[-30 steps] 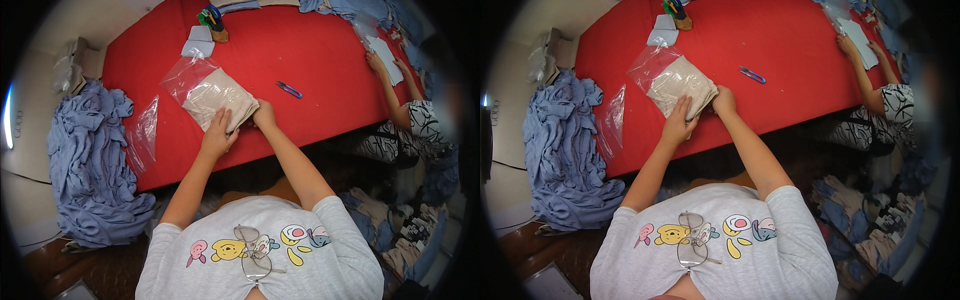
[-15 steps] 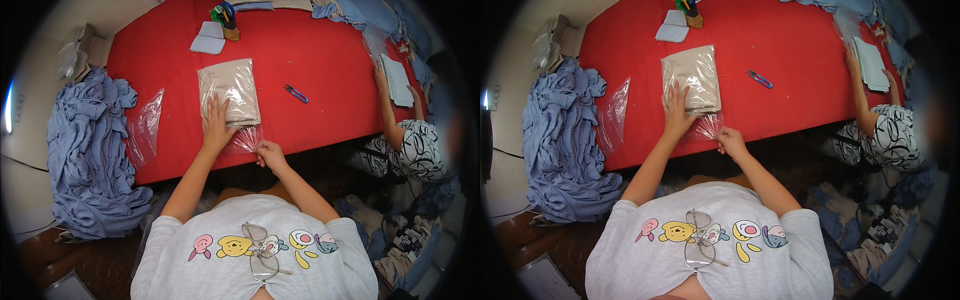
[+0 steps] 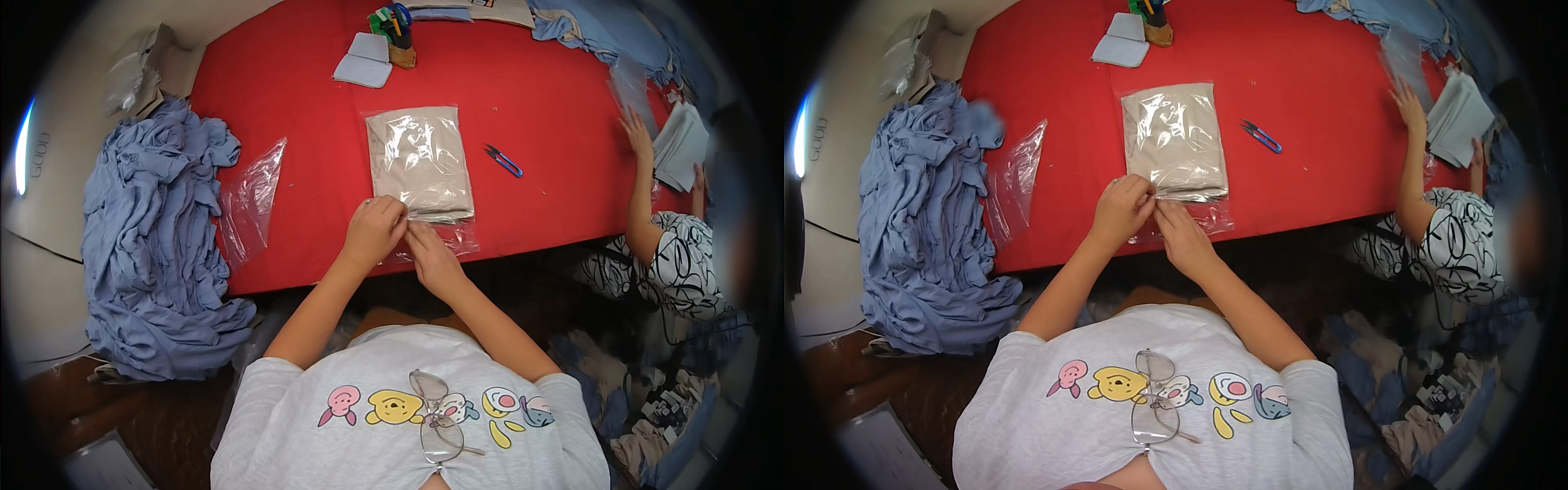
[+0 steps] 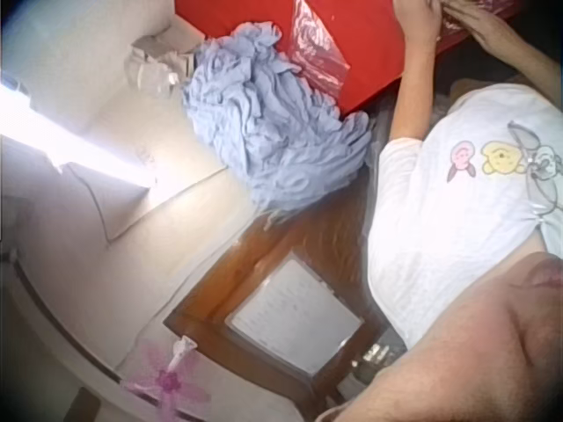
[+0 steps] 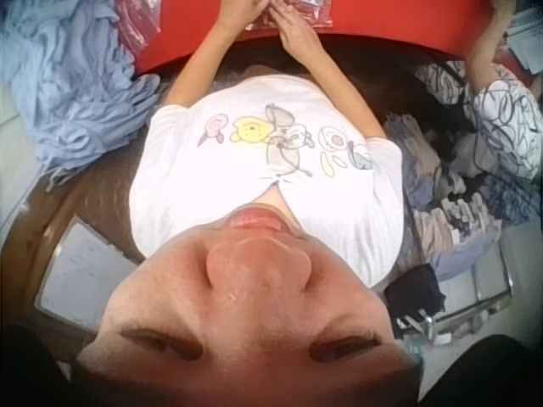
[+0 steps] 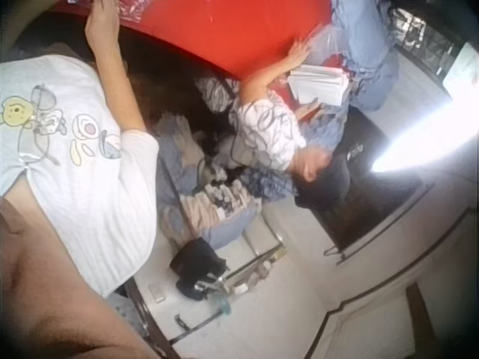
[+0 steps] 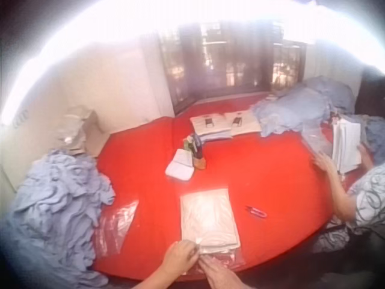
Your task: The person places folded shirts into plastic bags, seals the bags by hand, and stacks the completed packages on a table.
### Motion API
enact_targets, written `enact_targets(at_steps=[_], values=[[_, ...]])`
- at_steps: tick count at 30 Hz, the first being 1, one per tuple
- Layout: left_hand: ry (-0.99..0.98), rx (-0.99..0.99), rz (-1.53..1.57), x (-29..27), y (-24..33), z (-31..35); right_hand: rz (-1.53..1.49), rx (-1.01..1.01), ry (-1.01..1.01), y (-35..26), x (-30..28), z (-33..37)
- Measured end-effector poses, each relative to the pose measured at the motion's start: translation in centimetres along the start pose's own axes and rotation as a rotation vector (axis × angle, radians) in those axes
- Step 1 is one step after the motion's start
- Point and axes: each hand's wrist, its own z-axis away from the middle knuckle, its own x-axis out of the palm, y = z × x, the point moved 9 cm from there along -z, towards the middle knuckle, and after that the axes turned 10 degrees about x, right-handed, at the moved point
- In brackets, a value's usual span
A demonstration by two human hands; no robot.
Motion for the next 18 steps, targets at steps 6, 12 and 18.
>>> enact_targets(at_steps=[6, 12, 18], values=[[-0.079, 0.199, 0.012, -1.0, 5.1, 0.2, 0.177, 0.106, 0.116, 5.8, 4.2, -12.9], [-0.124, -0.084, 0.223, -0.5, 1.3, 3.4, 0.55, 0.055, -0.021, 3.3, 6.3, -14.1], [-0.023, -0.35, 0.336, -0.9, -4.7, 0.0, 0.071, 0.11, -0.047, 5.4, 6.8, -12.8]])
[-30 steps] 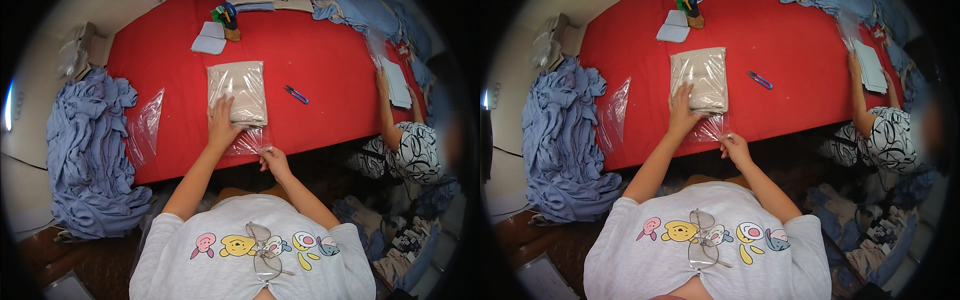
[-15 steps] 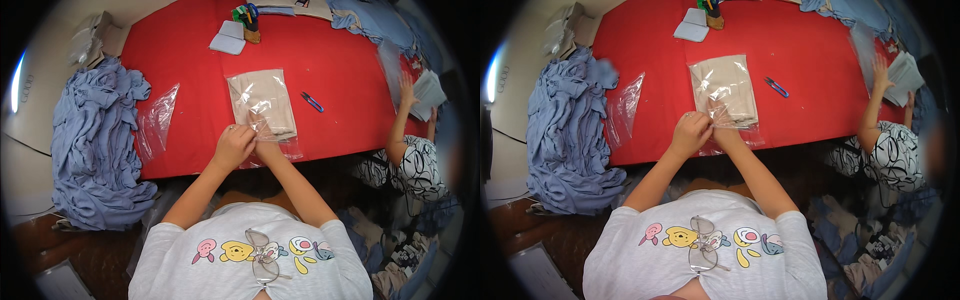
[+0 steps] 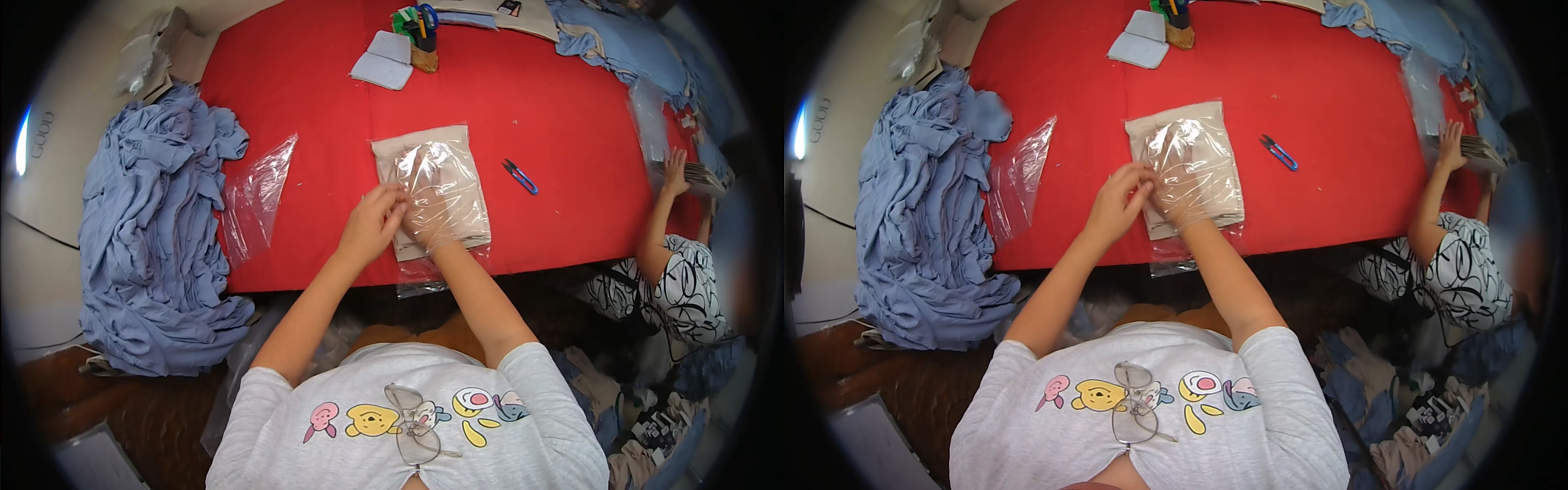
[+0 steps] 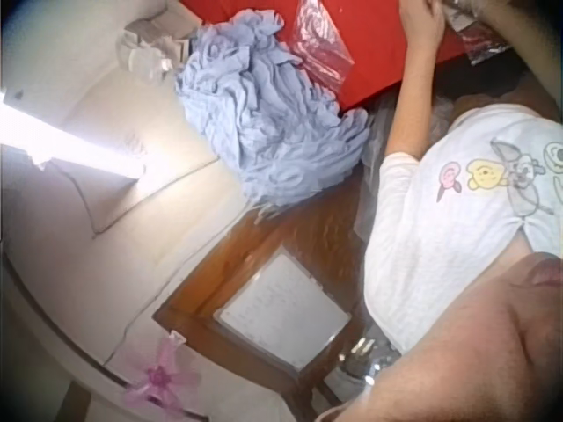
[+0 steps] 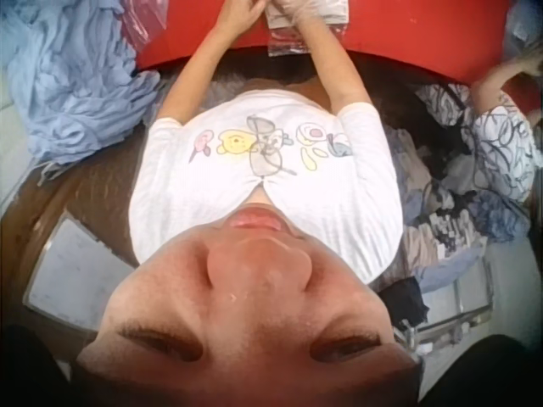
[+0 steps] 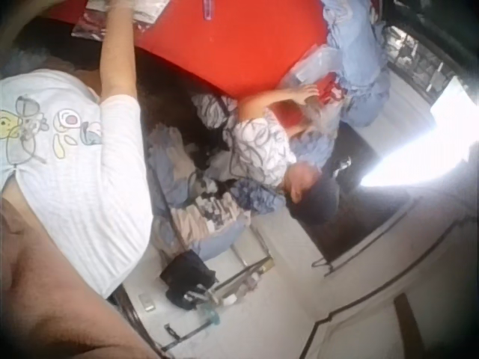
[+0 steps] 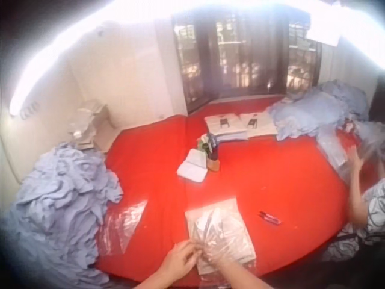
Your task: The person places folded shirts into plastic bags, seals the bags by hand, and stacks the completed packages on a table.
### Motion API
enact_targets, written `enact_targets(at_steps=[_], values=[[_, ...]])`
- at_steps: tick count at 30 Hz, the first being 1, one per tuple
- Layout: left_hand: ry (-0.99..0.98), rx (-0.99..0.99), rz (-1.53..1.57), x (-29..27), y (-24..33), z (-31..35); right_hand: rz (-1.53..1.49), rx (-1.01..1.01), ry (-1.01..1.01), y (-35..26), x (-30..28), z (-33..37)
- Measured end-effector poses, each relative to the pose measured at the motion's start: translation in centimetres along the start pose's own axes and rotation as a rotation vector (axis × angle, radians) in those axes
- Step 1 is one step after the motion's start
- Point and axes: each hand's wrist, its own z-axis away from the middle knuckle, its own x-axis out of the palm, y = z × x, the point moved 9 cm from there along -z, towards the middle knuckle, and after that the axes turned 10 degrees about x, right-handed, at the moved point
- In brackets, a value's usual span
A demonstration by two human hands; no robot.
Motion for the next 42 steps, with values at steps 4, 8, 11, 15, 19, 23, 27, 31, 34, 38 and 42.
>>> enact_targets(at_steps=[4, 8, 11, 15, 19, 23, 27, 31, 34, 38, 42], values=[[-0.124, 0.135, -0.219, 3.4, -2.7, -7.3, 0.334, -0.024, 0.057, -2.7, -0.5, 0.6], [-0.453, 0.022, -0.512, 8.4, -6.8, -10.8, 0.245, -0.053, -0.005, -2.2, -0.9, 1.1], [-0.475, -0.007, -0.528, 9.9, -7.2, -11.2, 0.134, -0.071, -0.051, 0.3, -1.4, 2.5], [-0.386, 0.044, -0.606, 10.3, -7.2, -10.6, 0.312, 0.088, 0.103, 1.8, -4.4, 8.3], [-0.243, 0.175, -0.667, 10.5, -7.0, -9.7, 0.3, 0.273, 0.152, 2.9, -7.6, 15.0], [-0.161, 0.27, -0.735, 10.1, -5.8, -9.0, 0.151, 0.18, 0.051, 3.0, -8.8, 18.2], [-0.188, 0.316, -0.548, 9.6, -3.7, -5.8, 0.142, 0.003, 0.115, 1.5, -10.3, 19.0], [-0.103, 0.224, -0.267, 6.4, -1.2, -0.7, 0.147, -0.096, 0.072, -0.2, -8.1, 16.9], [-0.12, 0.131, -0.152, 5.1, -3.3, 3.7, -0.251, 0.269, -0.008, 1.6, -5.8, 16.2], [-0.144, 0.103, -0.075, 5.2, -3.0, 6.5, -1.353, 1.054, 0.087, 4.3, -0.7, 20.6], [-0.116, 0.122, -0.076, 5.3, -3.2, 6.8, -1.427, 0.966, 0.157, 4.6, -1.9, 18.1]])
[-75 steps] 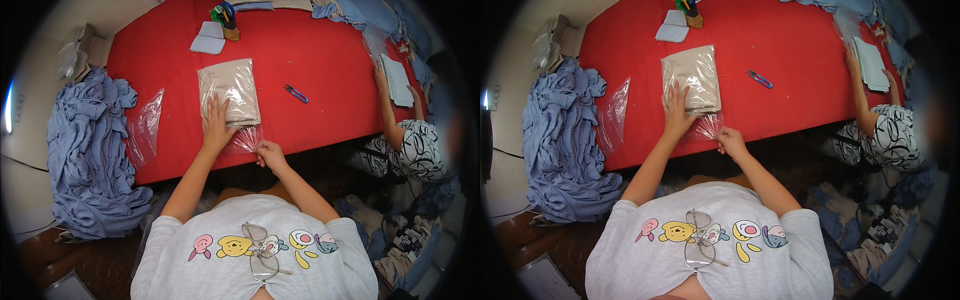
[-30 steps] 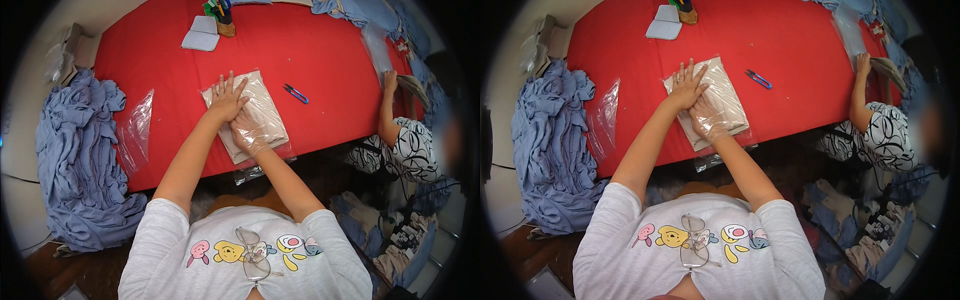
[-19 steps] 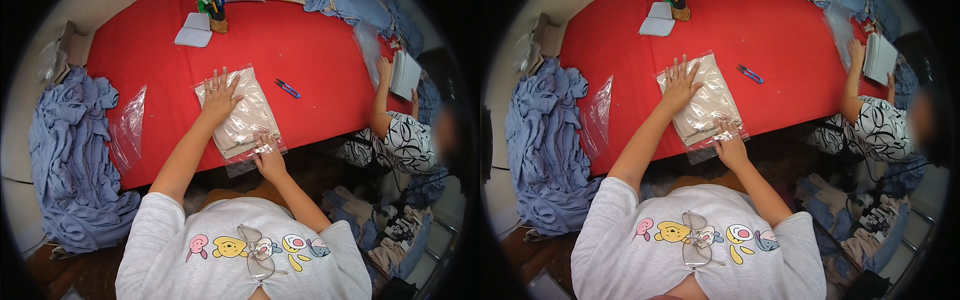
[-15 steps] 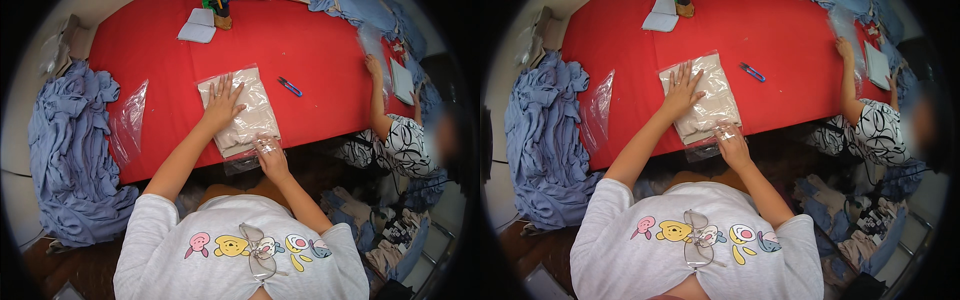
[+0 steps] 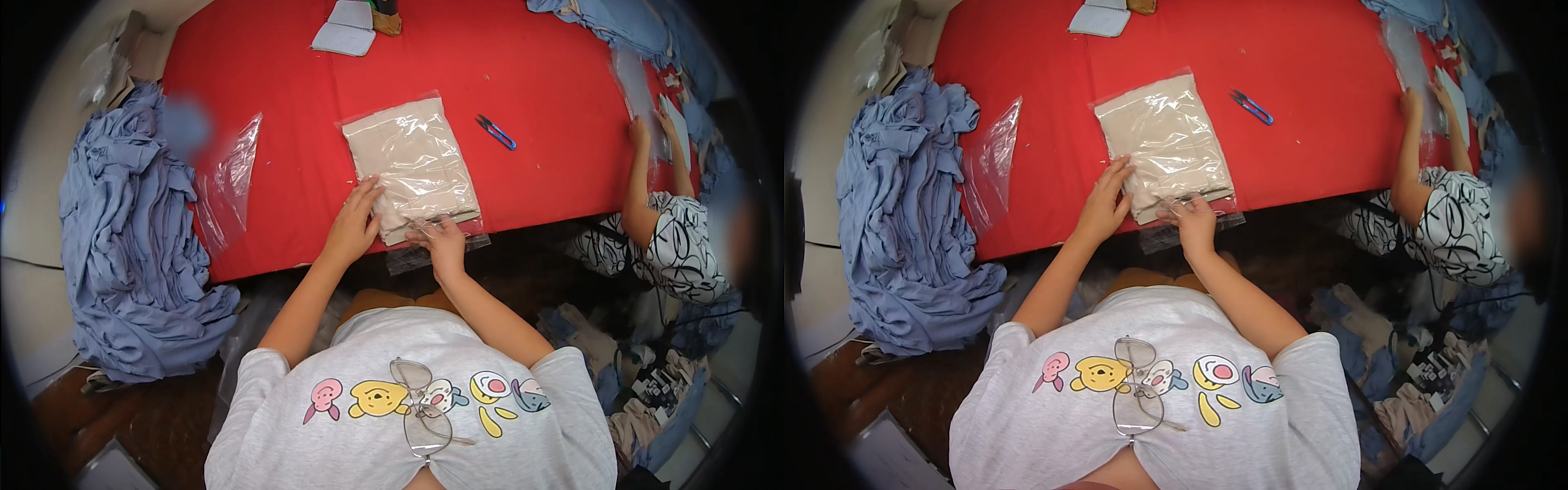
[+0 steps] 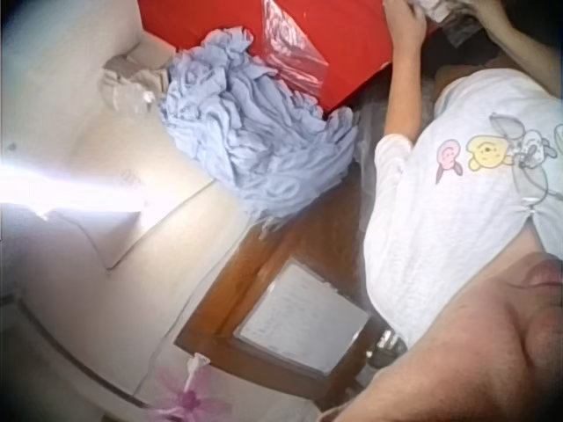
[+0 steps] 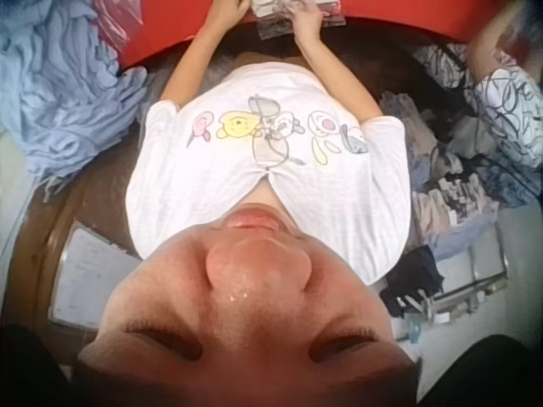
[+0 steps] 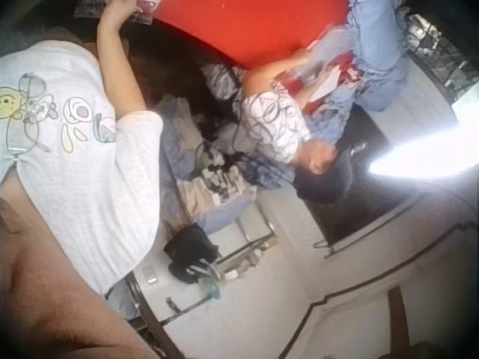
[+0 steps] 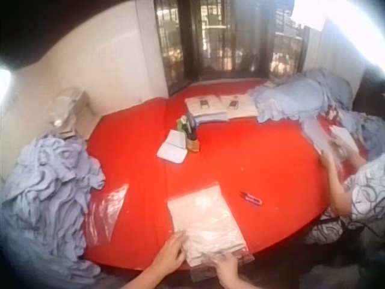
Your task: The person places folded shirts into plastic bags, seals the bags by hand, and stacks the completed packages on a table.
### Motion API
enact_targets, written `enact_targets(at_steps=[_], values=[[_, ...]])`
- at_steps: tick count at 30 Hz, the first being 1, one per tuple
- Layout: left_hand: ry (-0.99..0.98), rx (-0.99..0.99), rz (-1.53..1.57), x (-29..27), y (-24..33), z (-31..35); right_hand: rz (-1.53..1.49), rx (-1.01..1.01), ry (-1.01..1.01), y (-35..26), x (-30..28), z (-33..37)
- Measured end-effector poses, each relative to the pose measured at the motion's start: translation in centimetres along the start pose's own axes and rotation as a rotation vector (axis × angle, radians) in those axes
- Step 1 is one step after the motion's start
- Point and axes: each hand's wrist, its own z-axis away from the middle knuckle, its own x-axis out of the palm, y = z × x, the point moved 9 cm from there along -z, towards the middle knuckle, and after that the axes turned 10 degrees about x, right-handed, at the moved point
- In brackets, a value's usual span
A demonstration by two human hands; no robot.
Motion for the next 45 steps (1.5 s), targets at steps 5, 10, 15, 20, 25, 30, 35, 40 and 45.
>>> enact_targets(at_steps=[5, 10, 15, 20, 25, 30, 35, 40, 45], values=[[0.025, 0.044, -0.042, 0.4, -0.3, 0.0, 0.057, 0.158, -0.101, 0.7, 1.9, -2.3], [0.044, 0.023, 0.043, 0.1, -0.2, 0.3, 0.037, -0.035, -0.031, -1.2, 2.8, -1.2], [0.013, 0.038, 0.041, 0.5, -0.3, 0.7, -0.217, 0.024, -0.161, -1.3, 3.7, -1.0], [-0.119, 0.049, -0.127, 1.1, 1.5, 0.6, 0.196, 0.065, -0.181, 0.6, 2.9, -2.2], [-0.171, 0.024, -0.263, 2.7, 0.3, 1.5, 0.211, 0.138, 0.005, -0.2, 2.9, -1.6], [-0.187, 0.031, -0.33, 3.0, 0.3, 1.3, 0.032, 0.028, -0.092, 1.2, 1.9, -2.7], [-0.173, 0.03, -0.323, 2.8, 0.0, 1.3, -0.231, 0.055, -0.214, -0.4, 4.8, -1.7], [-0.156, 0.022, -0.33, 2.8, 0.0, 0.9, -0.307, 0.142, -0.287, 0.9, 4.5, -3.0], [-0.149, 0.028, -0.357, 2.9, -0.1, 0.8, -0.419, 0.228, -0.32, 3.1, 3.3, -1.4]])
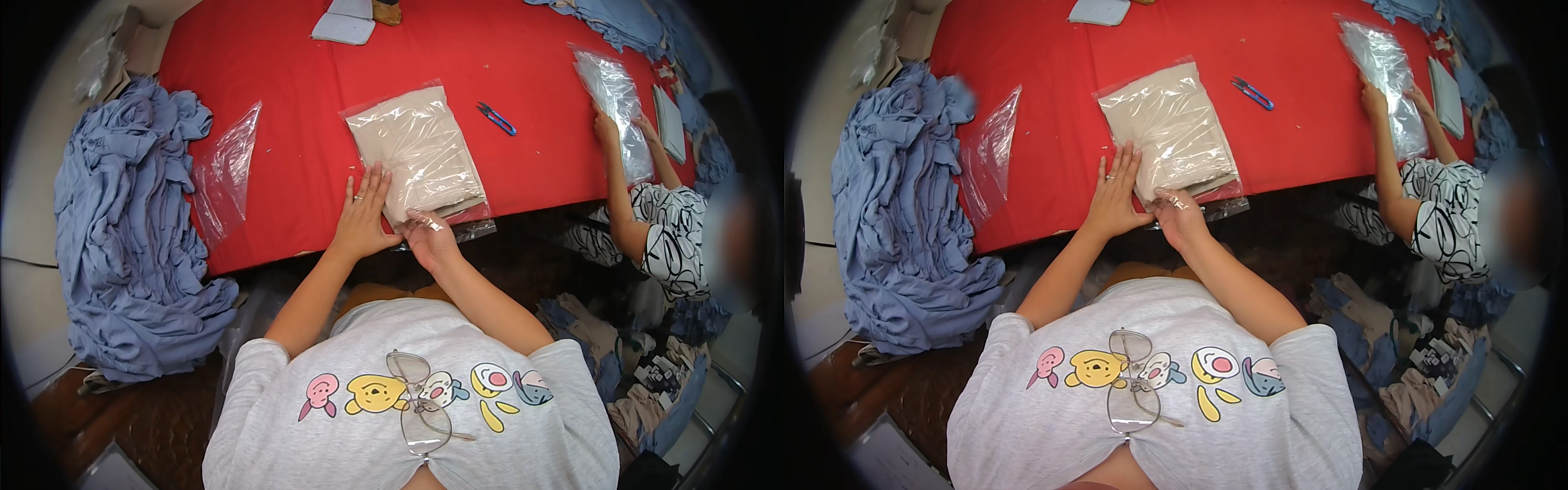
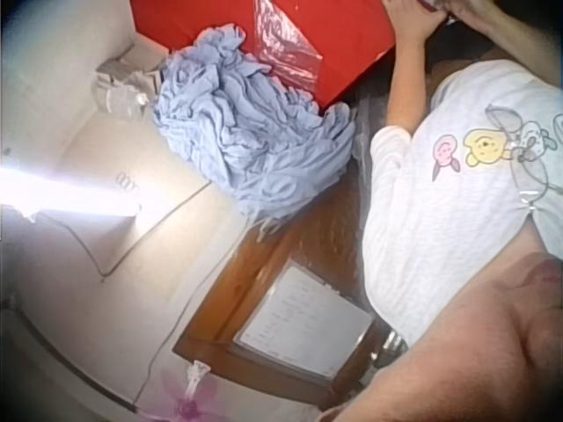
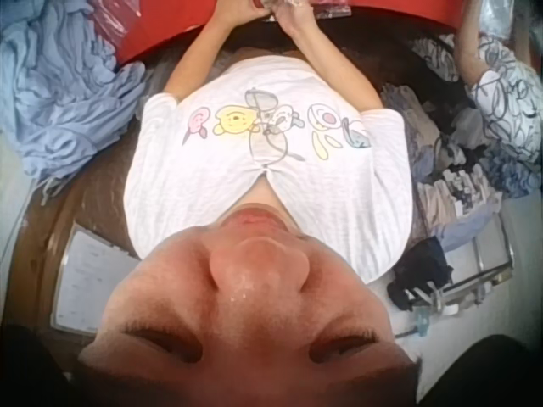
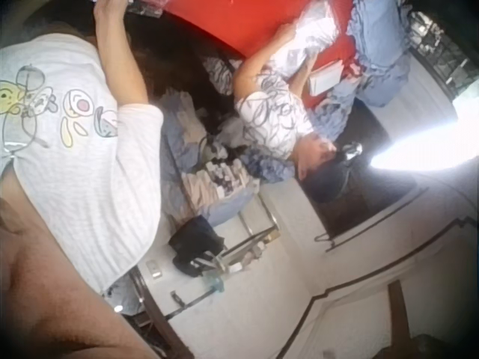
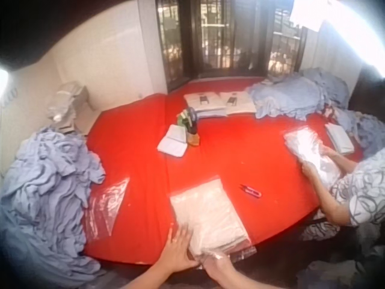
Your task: The person places folded shirts into plastic bags, seals the bags by hand, and stacks the completed packages on a table.
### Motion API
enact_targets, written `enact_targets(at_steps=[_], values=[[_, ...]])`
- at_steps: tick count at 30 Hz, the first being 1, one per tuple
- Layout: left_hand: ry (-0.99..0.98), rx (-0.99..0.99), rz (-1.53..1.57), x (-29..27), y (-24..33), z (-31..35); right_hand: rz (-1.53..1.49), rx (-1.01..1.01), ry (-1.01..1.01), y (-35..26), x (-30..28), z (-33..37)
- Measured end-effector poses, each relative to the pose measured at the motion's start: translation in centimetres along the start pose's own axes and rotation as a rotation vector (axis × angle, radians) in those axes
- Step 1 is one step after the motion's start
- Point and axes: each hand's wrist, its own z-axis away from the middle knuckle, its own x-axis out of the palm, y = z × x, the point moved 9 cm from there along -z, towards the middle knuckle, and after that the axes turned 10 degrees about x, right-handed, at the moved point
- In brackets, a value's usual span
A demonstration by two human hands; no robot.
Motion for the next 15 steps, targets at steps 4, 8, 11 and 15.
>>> enact_targets(at_steps=[4, 8, 11, 15], values=[[0.033, 0.027, -0.015, 0.0, 0.2, 0.0, 0.051, 0.03, 0.1, 0.9, -0.9, 1.4], [0.057, 0.044, -0.063, 0.0, 0.3, 0.1, 0.159, 0.041, 0.04, 0.8, -0.8, 1.7], [-0.026, 0.001, -0.023, 0.2, 0.1, 0.2, 0.377, 0.045, 0.118, 0.5, -2.1, 2.1], [-0.054, -0.007, -0.013, 0.2, -0.2, 0.6, 0.617, 0.038, 0.29, -1.5, -4.1, 3.6]])
